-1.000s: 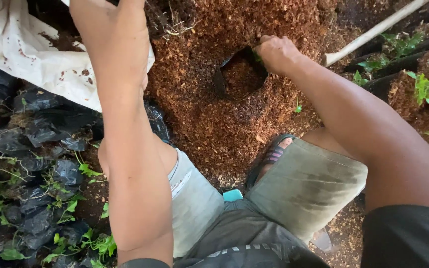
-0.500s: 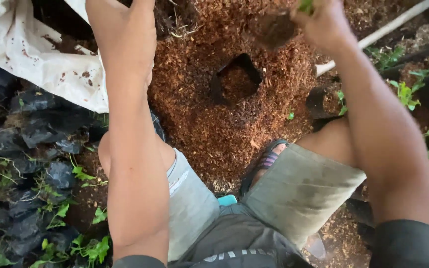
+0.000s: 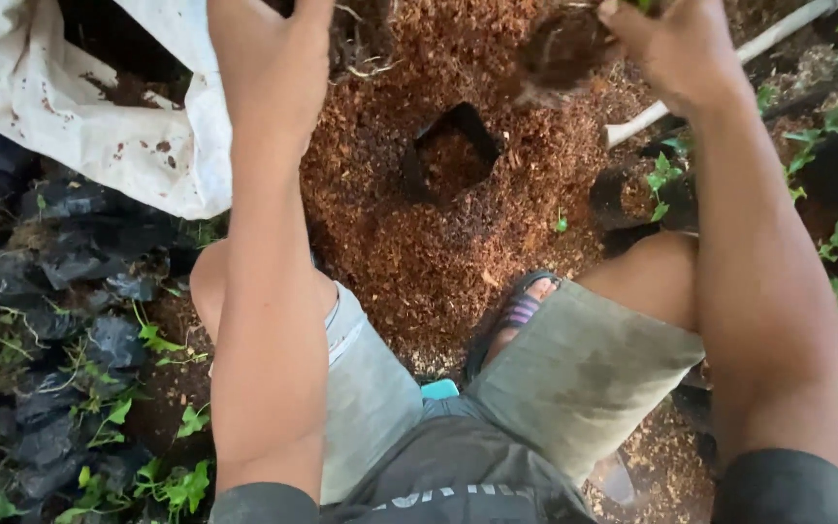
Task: Transplanting small green seedlings into black plastic nursery bags filled with a soil or mulch substrate.
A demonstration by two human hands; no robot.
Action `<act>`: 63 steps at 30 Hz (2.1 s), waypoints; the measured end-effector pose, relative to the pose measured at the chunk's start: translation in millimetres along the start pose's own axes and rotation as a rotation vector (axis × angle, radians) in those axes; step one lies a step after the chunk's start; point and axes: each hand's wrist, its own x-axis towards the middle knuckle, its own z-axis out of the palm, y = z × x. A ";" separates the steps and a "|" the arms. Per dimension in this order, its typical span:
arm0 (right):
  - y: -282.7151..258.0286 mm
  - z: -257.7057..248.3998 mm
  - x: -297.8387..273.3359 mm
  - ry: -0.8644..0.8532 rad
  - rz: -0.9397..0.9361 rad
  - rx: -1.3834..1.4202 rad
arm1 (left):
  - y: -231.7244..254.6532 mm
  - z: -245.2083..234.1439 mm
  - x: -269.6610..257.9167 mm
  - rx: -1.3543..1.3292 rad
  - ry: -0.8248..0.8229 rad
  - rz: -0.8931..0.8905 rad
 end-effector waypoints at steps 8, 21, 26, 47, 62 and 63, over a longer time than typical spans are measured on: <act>-15.1 -15.9 -11.9 0.020 -0.247 -0.058 | -1.3 18.6 -4.4 0.126 -0.081 -0.035; -101.5 37.7 -22.3 -0.050 -0.343 0.131 | 12.7 54.2 -18.2 -0.014 -0.385 -0.092; -103.6 53.2 -21.8 0.100 -0.384 0.080 | 0.2 62.3 -25.3 -0.037 -0.343 -0.095; -107.6 34.1 -23.7 0.006 -0.189 0.172 | -16.0 48.2 -24.4 0.065 -0.293 -0.166; -73.3 25.0 -32.5 -0.110 0.217 0.687 | -11.3 68.6 -39.2 0.583 -0.721 -0.417; -72.5 26.0 -32.5 -0.096 0.260 0.671 | -3.1 66.7 -39.7 0.480 -0.763 -0.572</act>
